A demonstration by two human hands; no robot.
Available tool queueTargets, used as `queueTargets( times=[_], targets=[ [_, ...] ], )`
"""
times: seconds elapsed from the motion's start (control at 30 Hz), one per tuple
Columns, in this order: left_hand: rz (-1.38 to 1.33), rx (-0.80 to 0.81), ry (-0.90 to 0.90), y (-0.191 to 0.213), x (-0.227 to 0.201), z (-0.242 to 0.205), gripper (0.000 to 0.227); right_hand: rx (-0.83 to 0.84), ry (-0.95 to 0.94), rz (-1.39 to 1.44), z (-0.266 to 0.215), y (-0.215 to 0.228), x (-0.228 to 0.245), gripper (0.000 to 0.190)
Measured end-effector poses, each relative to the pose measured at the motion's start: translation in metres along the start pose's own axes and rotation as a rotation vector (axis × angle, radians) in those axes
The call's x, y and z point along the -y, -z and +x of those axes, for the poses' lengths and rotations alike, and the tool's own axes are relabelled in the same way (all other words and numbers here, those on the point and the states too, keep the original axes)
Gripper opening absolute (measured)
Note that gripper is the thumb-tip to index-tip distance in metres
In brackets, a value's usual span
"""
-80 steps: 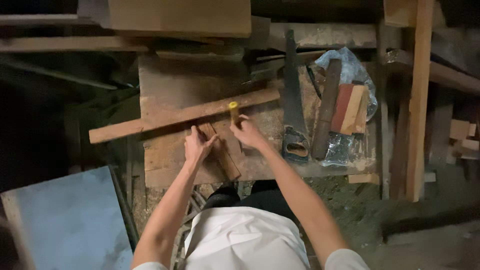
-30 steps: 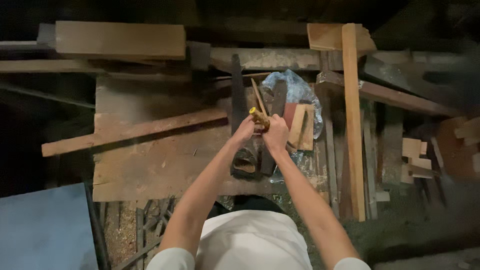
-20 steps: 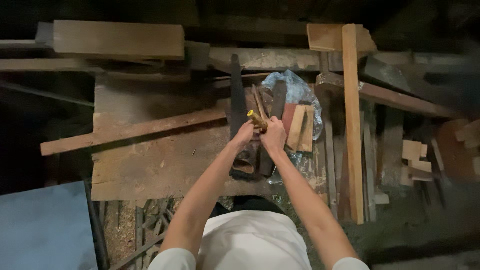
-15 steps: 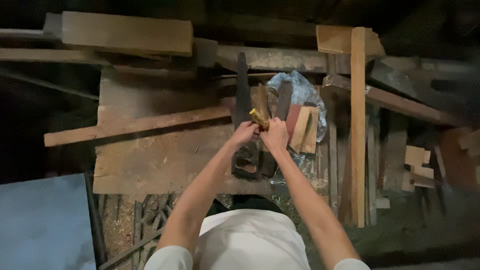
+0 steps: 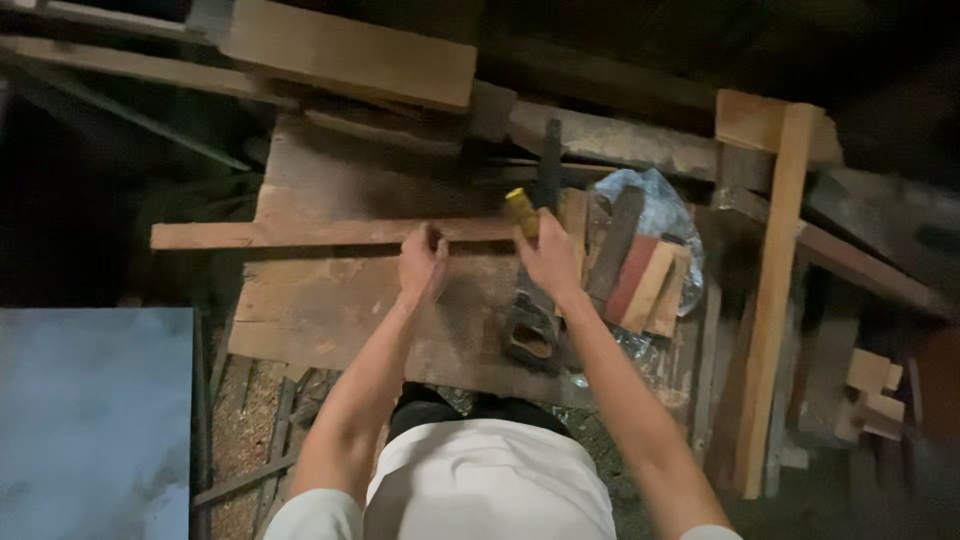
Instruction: The person selects a wooden plank and uses a chisel and hammer to carve and shape it on a workbench. They repeatedly strike the chisel to remove wood shavings, then inspect the plank and continue shaping it.
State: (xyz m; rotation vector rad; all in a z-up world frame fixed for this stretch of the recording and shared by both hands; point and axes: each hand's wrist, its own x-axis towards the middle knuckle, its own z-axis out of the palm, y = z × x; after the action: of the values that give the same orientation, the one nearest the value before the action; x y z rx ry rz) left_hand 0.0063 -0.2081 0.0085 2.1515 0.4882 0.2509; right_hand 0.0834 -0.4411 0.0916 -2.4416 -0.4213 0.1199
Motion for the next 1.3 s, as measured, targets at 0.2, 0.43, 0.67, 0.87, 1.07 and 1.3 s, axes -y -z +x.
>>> queueTargets(
  times=[0.2,0.43,0.67,0.87,1.07,1.3],
  targets=[
    [-0.209,-0.093,0.430,0.035,0.068,0.014,0.030,0.363,0.018,-0.391,0.038,-0.073,0.038,0.073],
    [-0.805,0.020,0.769,0.047,0.128,0.015,0.048,0.377,0.302,-0.417,0.067,-0.145,0.061,0.084],
    [-0.950,-0.064,0.682,0.050,0.153,0.028,0.041,0.409,0.277,-0.399,0.075,-0.164,0.068,0.075],
    [-0.684,-0.077,0.609,0.067,0.141,0.017,0.039,0.486,0.208,-0.369,0.056,-0.159,0.086,0.066],
    [-0.436,-0.212,0.418,0.067,0.126,0.006,0.050,0.512,0.214,-0.290,0.027,-0.156,0.091,0.061],
    [-0.258,-0.341,0.353,0.054,0.105,-0.015,0.071,0.255,0.248,0.057,0.026,-0.125,0.076,0.048]
  ],
)
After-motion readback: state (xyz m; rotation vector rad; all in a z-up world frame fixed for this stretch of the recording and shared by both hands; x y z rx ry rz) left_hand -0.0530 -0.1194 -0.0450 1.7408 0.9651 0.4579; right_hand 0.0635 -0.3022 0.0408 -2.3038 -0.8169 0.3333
